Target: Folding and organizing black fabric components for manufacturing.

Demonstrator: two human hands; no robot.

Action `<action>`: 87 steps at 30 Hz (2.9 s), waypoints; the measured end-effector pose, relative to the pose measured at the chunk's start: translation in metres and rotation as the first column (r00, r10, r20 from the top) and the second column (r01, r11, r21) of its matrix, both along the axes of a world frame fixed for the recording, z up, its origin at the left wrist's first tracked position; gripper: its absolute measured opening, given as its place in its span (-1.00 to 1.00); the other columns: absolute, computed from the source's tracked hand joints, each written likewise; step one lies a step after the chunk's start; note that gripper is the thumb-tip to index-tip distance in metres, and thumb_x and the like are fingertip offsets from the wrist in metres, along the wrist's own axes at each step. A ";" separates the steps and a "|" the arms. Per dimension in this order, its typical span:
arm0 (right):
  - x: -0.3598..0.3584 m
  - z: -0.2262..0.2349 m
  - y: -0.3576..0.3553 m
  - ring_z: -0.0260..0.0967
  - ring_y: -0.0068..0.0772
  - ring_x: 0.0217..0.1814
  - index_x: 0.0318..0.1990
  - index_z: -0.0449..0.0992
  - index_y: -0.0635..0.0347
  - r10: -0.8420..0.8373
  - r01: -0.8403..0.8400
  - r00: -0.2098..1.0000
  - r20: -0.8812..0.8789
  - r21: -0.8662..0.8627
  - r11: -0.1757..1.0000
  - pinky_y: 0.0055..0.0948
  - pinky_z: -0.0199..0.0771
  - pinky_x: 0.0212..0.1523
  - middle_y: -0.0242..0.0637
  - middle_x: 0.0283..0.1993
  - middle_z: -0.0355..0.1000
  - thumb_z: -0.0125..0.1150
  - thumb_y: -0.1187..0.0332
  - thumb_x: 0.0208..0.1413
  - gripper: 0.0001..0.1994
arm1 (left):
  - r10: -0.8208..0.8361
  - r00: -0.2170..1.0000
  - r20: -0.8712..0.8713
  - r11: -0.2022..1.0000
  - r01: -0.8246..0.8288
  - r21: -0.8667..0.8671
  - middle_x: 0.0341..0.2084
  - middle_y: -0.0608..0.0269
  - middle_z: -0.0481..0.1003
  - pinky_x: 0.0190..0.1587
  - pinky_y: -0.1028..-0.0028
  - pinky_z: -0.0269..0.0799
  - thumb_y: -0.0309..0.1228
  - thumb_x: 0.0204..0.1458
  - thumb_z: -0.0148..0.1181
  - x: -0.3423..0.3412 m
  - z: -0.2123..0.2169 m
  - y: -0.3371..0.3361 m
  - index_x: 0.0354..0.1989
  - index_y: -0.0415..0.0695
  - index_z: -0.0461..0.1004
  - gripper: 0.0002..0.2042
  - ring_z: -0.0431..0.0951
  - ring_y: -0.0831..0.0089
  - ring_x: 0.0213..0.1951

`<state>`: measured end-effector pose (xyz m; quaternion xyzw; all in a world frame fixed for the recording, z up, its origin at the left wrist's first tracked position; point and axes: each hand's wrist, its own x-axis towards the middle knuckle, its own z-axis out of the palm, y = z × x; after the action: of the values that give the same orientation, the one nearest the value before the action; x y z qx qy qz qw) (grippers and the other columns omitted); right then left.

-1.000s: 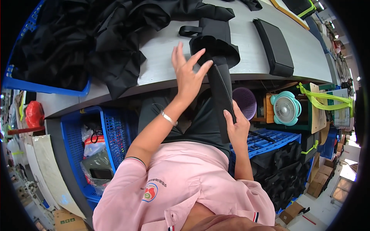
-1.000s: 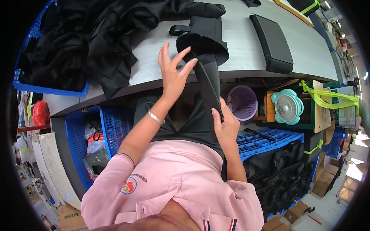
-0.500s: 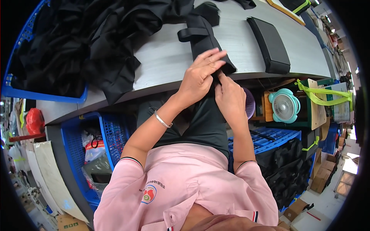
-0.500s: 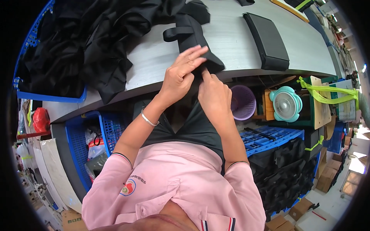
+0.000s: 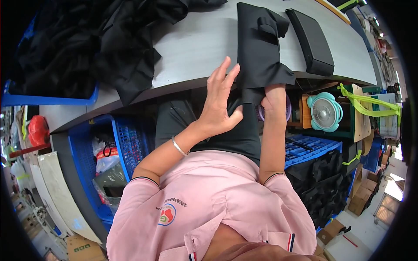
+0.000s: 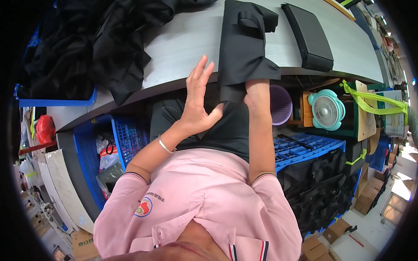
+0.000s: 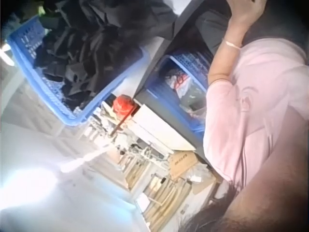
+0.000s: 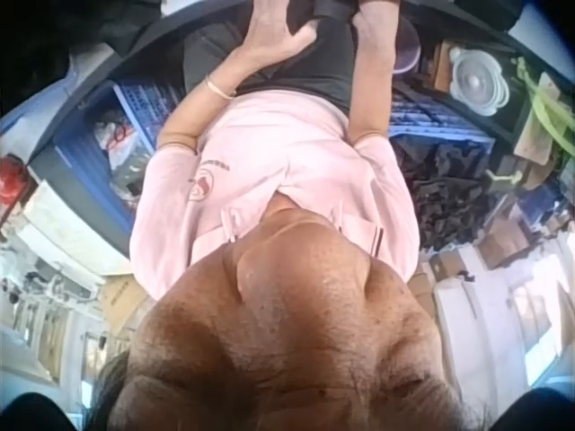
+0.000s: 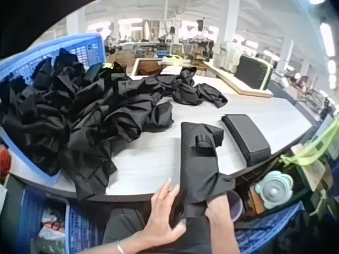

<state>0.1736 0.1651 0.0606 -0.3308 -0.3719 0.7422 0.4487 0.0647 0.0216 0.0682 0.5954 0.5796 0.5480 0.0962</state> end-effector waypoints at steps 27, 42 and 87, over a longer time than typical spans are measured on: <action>0.008 -0.008 -0.022 0.49 -0.28 -0.03 0.12 0.40 0.23 0.023 -0.018 0.948 -0.319 0.017 1.000 -0.33 0.59 -0.05 -0.19 0.01 0.46 0.21 0.21 0.19 -0.59 | 0.146 0.937 0.317 0.953 -0.219 0.208 -0.14 0.25 0.48 -0.41 0.55 0.47 -0.83 -0.29 0.09 0.030 0.017 0.020 -0.03 -0.09 0.60 -0.43 0.53 0.47 -0.26; -0.005 -0.001 -0.025 0.45 -0.33 -0.34 -0.15 0.49 0.22 0.153 -0.206 0.896 -0.418 -0.085 0.975 -0.40 0.52 -0.43 -0.27 -0.28 0.47 0.18 0.23 0.19 -0.76 | 0.118 0.930 0.349 0.964 -0.191 0.183 -0.04 0.26 0.44 -0.37 0.61 0.45 -0.85 -0.25 0.14 0.031 0.008 0.019 0.16 -0.05 0.53 -0.32 0.44 0.60 -0.34; -0.042 -0.022 -0.041 0.43 0.15 -0.02 -0.20 0.55 0.32 -0.697 -0.621 0.364 0.618 0.719 0.313 0.08 0.34 0.04 0.00 -0.11 0.51 0.18 0.47 -0.01 -0.80 | -0.015 0.198 0.980 0.924 0.378 -0.062 -0.22 0.34 0.57 -0.27 0.53 0.36 -0.58 0.11 0.07 0.025 -0.100 0.023 -0.13 -0.26 0.55 -0.80 0.46 0.65 -0.25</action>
<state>0.1311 0.1237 0.0390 -0.3602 -0.8929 0.0137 0.2698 0.0902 0.0446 -0.0315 0.1737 0.3842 0.6882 0.5905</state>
